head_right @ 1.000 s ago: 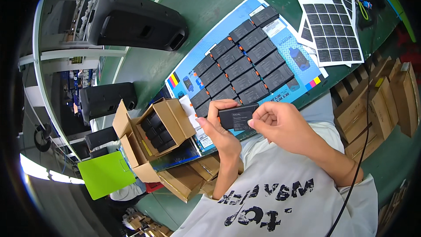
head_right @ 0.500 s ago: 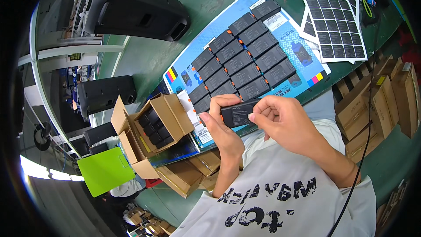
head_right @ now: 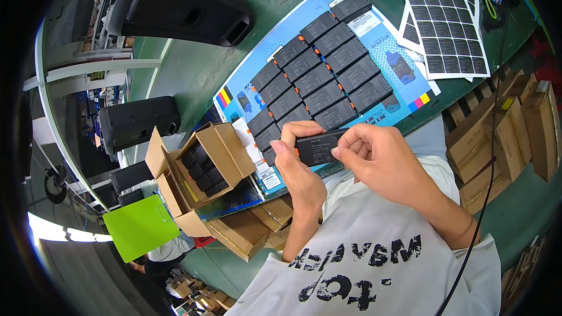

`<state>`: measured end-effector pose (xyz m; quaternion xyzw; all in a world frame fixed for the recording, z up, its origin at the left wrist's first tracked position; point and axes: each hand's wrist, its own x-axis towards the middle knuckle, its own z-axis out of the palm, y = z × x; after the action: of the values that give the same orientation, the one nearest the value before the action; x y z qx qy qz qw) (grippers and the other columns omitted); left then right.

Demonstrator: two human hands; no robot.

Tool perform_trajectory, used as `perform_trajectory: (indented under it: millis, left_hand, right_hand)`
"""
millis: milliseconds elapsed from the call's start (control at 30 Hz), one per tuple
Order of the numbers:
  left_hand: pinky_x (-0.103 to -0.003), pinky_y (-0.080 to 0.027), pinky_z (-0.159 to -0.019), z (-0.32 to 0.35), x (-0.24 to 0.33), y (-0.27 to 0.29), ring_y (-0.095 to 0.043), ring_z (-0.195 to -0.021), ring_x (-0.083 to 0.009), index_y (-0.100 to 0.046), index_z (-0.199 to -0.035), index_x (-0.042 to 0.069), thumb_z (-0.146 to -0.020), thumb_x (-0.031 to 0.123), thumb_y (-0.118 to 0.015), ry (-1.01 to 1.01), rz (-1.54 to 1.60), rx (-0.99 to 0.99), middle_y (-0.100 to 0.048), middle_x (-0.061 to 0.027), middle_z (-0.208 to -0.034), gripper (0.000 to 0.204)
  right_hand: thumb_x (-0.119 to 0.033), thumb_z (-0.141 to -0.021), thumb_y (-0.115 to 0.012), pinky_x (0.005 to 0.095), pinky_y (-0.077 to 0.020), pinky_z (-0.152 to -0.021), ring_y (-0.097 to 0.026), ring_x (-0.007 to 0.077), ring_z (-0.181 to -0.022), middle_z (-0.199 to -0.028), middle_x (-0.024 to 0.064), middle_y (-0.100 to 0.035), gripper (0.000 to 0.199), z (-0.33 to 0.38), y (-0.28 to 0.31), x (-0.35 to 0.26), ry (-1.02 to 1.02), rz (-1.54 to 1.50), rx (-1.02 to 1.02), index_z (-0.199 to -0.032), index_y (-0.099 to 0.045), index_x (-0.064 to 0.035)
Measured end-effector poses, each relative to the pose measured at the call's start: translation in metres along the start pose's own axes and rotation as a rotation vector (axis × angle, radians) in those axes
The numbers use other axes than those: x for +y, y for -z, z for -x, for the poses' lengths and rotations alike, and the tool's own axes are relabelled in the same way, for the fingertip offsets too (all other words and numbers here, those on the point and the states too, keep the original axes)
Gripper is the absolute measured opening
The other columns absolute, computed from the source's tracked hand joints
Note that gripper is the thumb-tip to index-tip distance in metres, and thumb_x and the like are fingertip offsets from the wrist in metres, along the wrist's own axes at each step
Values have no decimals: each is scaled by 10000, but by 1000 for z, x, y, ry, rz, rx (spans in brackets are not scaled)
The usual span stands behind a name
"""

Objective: Packaging small electronic modules from a grid tray into cardboard boxes.

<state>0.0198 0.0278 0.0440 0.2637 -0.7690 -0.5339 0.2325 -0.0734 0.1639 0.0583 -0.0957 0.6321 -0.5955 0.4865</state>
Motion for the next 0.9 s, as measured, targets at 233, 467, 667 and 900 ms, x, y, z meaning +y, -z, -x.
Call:
perform_trajectory:
  millis: [233,467,667,900]
  left_hand:
    - [-374,-491,-827,-2,4,1,-619,-890,-303,-569,-996,-52,-1077,144,-419,-33,-85,-75,-619,-183,-986,260]
    - [-413,-492,-921,10,4,-2,-594,-1104,-379,-498,-1227,-57,-949,-68,-630,-218,-196,-220,-541,-243,-1236,308]
    - [-380,-406,-1118,16,-3,0,-539,-1251,-242,-509,-1285,-24,-1011,1,-597,-45,211,-157,-548,-177,-1324,289]
    - [-381,-396,-1142,4,-19,13,-509,-1326,-238,-463,-1399,-7,-1010,-27,-583,90,356,-287,-504,-162,-1411,407]
  right_hand:
    - [-80,-963,-737,230,-515,-579,-618,50,-646,-770,6,-672,123,2,-1,9,51,69,57,-951,-667,20]
    - [-106,-889,-812,250,-511,-628,-639,76,-684,-791,34,-700,215,2,9,9,114,264,217,-978,-672,30]
    - [-147,-887,-831,288,-537,-639,-679,123,-728,-944,102,-725,362,0,15,2,256,367,416,-1140,-654,41]
    - [-120,-1014,-685,268,-579,-687,-710,144,-801,-1069,128,-733,342,-29,21,13,127,-309,-55,-1274,-627,95]
